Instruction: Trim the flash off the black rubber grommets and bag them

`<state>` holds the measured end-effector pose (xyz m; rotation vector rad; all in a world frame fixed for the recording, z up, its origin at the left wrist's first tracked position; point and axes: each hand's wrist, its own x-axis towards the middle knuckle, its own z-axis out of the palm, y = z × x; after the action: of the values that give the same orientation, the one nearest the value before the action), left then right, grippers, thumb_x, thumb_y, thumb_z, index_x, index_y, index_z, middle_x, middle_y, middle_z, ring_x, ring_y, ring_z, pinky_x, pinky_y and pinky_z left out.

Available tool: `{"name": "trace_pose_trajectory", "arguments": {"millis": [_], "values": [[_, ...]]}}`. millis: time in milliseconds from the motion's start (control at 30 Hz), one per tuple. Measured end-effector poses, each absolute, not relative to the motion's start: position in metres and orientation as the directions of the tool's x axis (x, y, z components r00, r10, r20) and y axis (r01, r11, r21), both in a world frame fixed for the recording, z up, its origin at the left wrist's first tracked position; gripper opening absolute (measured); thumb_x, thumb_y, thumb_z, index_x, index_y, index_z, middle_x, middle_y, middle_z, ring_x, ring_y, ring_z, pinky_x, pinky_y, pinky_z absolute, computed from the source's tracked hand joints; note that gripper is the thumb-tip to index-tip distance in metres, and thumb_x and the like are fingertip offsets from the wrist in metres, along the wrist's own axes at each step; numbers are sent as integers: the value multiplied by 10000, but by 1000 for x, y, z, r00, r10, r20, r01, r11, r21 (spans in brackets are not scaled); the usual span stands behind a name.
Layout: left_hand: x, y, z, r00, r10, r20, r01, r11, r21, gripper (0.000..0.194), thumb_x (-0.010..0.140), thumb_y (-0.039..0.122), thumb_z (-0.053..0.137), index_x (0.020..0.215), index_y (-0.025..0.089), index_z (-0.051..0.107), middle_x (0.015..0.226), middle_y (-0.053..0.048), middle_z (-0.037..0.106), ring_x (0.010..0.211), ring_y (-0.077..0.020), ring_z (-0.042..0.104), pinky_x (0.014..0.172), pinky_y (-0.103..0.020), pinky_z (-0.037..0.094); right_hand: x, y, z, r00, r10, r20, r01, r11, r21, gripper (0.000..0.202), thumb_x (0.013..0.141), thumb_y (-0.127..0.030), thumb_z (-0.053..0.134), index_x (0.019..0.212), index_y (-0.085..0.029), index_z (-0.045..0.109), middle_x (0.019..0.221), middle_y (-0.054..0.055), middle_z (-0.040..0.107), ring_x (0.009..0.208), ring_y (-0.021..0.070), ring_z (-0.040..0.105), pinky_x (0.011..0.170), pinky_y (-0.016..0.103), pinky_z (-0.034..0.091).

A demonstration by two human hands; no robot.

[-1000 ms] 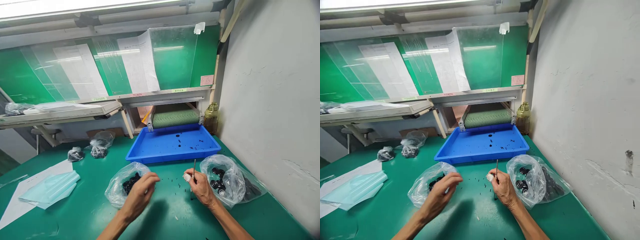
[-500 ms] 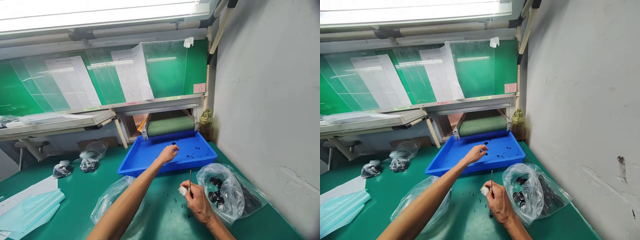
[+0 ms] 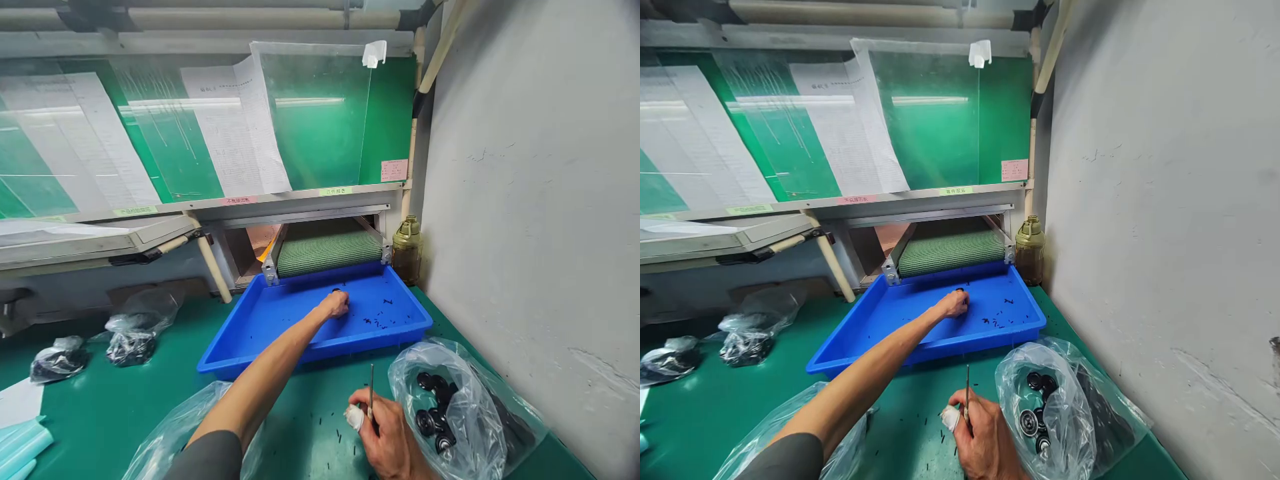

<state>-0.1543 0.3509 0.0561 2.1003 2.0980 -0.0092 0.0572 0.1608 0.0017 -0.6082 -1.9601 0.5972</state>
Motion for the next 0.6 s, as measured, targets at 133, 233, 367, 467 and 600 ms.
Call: {"name": "trace_pose_trajectory", "arguments": {"millis": [133,233,367,467,600], "values": [[-170,378,59,-106,994,-8,991,106,80,291,920,323,565,1154,150,564,1176,-95,570,1013,-224,585,859,-424,515,61,163,-4,-453,585,673,192,801,-567,140,913,-228,463,987,-190,576,641,-7,593,509,134,578,507,205,449],[-176,394,54,-165,986,19,984,164,74,312,920,326,565,1175,149,551,1176,-97,568,1007,-226,588,851,-424,518,65,163,0,-520,542,660,210,831,-516,134,930,-243,474,1004,-172,560,641,3,591,528,141,597,523,208,452],[-176,402,45,-186,982,-14,978,187,96,314,920,325,566,1178,148,551,1185,-100,564,1007,-226,588,853,-426,519,64,162,6,-515,523,679,227,847,-481,147,931,-206,427,985,-146,550,635,15,591,513,144,588,513,221,445],[-175,400,43,-216,976,-41,966,220,138,326,916,320,572,1191,146,542,1196,-102,557,1010,-229,586,850,-429,521,60,159,7,-452,546,705,238,836,-495,183,944,-259,402,947,-160,556,622,12,592,479,147,570,489,239,430],[-175,390,48,-251,965,-71,936,261,237,313,912,306,581,1178,146,551,1181,-97,566,1004,-227,590,847,-428,524,58,158,5,-423,552,718,230,832,-504,233,957,-303,369,948,-168,558,616,10,585,484,151,563,493,247,421]]}}
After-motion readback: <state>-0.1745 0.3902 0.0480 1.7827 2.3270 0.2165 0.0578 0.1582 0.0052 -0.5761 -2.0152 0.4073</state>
